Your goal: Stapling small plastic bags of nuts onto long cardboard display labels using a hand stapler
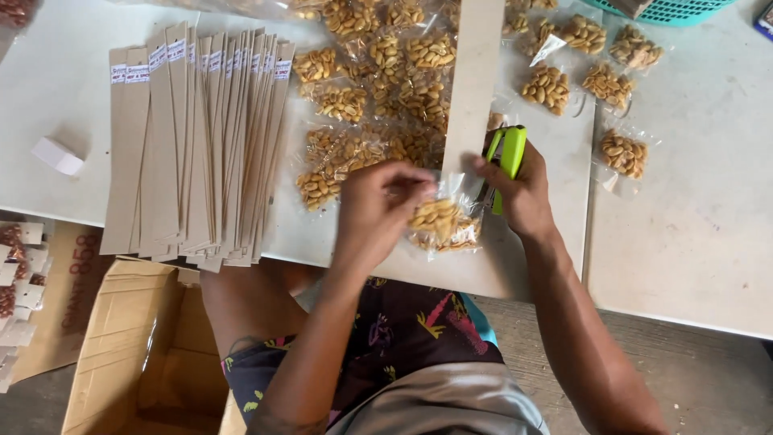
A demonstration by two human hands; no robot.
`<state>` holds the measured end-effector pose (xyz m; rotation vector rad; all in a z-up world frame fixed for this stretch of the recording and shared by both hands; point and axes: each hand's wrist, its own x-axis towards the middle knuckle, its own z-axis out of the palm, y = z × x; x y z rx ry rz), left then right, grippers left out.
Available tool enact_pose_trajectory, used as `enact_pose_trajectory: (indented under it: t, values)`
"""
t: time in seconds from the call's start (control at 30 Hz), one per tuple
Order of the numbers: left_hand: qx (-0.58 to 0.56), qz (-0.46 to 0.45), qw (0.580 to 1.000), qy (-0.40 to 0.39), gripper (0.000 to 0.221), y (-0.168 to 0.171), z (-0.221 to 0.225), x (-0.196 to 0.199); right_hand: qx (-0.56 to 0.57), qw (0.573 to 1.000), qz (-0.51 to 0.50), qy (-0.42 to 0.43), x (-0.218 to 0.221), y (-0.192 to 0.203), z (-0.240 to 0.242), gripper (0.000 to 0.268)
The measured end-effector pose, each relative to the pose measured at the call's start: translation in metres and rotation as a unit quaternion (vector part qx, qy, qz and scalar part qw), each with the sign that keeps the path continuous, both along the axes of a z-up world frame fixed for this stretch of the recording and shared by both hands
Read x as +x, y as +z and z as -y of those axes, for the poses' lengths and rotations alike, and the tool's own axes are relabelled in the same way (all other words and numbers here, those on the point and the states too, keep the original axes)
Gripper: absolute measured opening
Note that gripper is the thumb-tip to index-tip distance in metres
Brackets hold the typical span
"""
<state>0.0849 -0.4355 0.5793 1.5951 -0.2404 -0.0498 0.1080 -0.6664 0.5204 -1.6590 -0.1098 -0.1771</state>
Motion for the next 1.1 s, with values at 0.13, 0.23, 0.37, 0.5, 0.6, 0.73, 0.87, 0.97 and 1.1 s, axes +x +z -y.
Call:
enact_pose_trajectory:
  t: [0.13,0.23,0.37,0.5,0.6,0.73,0.87,0.97,1.1]
  values:
    - [0.044,-0.119,0.99,0.06,0.005,0.014,0.034,0.001,0.05,0.999,-0.019,0.005,-0.003,0.01,-0.003,0.028]
    - [0.061,-0.132,0.984,0.104,0.008,0.003,0.042,-0.004,0.062,0.997,-0.001,0.034,-0.006,0.012,-0.001,0.037]
    - [0.129,-0.036,0.983,0.122,0.019,-0.011,0.04,-0.009,0.067,0.995,0.003,0.069,-0.004,0.008,0.002,0.046]
    - [0.171,-0.039,0.979,0.106,0.023,-0.015,0.039,-0.01,0.091,0.992,0.016,0.083,-0.002,0.003,0.006,0.048]
    - [0.15,-0.045,0.983,0.099,0.015,-0.02,0.038,-0.005,0.1,0.99,0.023,0.096,-0.001,0.0,0.008,0.048]
    - [0.139,-0.034,0.987,0.079,0.014,-0.019,0.036,-0.006,0.101,0.99,0.023,0.098,-0.001,0.001,0.007,0.048]
    - [0.112,-0.024,0.992,0.061,0.012,-0.025,0.035,-0.005,0.114,0.991,0.012,0.07,-0.002,0.0,0.004,0.049]
    - [0.099,0.007,0.993,0.066,0.012,-0.021,0.035,-0.008,0.14,0.99,0.007,-0.02,-0.006,0.012,-0.008,0.033]
    - [0.115,0.052,0.989,0.083,0.013,-0.012,0.033,-0.016,0.207,0.955,0.012,-0.211,-0.015,0.059,-0.039,0.047]
